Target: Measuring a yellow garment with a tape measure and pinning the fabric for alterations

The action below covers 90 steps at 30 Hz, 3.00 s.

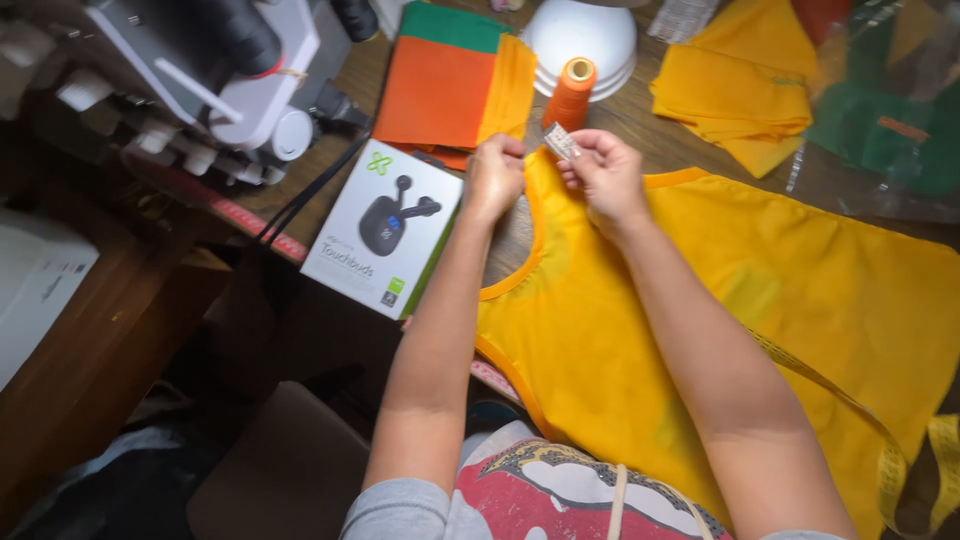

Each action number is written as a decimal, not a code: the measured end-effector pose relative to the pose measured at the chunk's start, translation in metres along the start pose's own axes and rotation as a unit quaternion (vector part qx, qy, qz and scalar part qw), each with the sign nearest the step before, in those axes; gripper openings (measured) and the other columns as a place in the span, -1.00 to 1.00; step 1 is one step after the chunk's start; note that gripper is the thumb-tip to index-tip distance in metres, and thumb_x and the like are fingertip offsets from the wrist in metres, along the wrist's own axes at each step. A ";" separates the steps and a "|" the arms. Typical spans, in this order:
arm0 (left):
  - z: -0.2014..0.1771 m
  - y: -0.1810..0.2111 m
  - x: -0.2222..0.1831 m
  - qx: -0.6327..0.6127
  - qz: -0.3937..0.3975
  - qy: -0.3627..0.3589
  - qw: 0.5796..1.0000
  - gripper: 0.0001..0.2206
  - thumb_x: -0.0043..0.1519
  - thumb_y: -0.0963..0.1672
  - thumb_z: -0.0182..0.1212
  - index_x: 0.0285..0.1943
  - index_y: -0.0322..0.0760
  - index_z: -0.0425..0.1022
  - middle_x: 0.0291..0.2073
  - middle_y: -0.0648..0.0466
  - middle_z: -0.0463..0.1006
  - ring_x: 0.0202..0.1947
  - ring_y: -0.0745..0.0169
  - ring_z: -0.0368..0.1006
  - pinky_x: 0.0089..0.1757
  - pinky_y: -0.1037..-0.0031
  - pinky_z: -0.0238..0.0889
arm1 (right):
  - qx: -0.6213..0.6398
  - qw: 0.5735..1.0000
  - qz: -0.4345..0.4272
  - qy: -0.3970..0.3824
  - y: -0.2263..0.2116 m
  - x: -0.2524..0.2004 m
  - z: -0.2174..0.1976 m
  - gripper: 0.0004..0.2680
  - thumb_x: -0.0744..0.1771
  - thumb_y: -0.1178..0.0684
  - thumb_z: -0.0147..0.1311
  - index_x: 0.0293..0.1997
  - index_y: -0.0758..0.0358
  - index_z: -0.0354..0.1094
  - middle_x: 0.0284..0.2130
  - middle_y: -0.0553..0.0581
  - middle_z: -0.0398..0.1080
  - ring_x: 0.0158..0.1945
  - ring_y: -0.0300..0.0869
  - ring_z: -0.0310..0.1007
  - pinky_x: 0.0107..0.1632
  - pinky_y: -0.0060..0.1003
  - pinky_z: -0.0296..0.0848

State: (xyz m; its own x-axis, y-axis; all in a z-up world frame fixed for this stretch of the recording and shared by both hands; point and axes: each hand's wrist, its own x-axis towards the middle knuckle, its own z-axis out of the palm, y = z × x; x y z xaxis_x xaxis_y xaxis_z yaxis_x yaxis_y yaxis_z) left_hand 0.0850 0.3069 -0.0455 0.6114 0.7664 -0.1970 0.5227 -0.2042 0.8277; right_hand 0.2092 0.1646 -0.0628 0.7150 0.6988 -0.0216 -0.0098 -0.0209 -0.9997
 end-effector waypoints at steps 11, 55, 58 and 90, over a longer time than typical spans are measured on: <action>0.003 -0.006 0.005 -0.007 0.001 -0.007 1.000 -0.84 0.18 -0.18 0.16 -0.17 -0.16 0.67 -0.40 0.03 0.72 -0.20 0.00 0.67 -0.01 0.18 0.47 | -0.018 0.986 0.165 0.022 -0.005 -0.005 0.017 -0.86 0.34 0.14 0.18 -0.07 0.38 0.46 -0.50 0.15 0.54 -0.53 -0.35 0.57 -0.48 -0.53 0.62; 0.026 -0.043 0.014 0.174 0.127 0.167 0.962 -0.85 0.13 -0.11 0.44 -0.16 -0.17 0.73 -0.50 -0.06 0.59 -0.36 -0.07 0.57 -0.34 0.26 0.35 | -0.161 0.946 0.277 -0.043 -0.059 -0.127 -0.273 -0.77 0.23 0.07 0.43 -0.21 0.37 0.47 -0.57 0.16 0.50 -0.51 -0.26 0.54 -0.36 -0.46 0.53; 0.027 -0.042 0.010 0.167 0.128 0.173 0.962 -0.87 0.10 -0.10 0.47 -0.20 -0.09 0.73 -0.52 0.00 0.58 -0.32 -0.10 0.55 -0.23 0.27 0.36 | -0.205 0.939 0.277 -0.005 -0.067 -0.148 -0.309 -0.76 0.20 0.04 0.49 -0.21 0.28 0.52 -0.51 0.22 0.56 -0.45 -0.21 0.57 -0.31 -0.38 0.52; 0.028 -0.018 -0.014 0.170 0.145 0.188 0.956 -0.95 0.22 -0.09 0.36 -0.23 -0.06 0.60 -0.41 0.16 0.65 -0.33 -0.15 0.51 -0.17 0.05 0.27 | -0.302 0.881 0.314 0.186 -0.108 -0.212 -0.411 -0.78 0.22 0.24 0.44 -0.15 0.32 0.46 -0.31 0.21 0.57 -0.24 -0.17 0.58 -0.09 -0.40 0.47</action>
State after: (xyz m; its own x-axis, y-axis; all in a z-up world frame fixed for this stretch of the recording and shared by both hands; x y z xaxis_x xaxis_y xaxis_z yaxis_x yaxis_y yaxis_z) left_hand 0.0836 0.2823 -0.0720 0.5361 0.7993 0.2713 0.5661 -0.5789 0.5868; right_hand 0.3460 -0.2752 0.0529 0.8817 0.1341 -0.4523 -0.1913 -0.7747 -0.6027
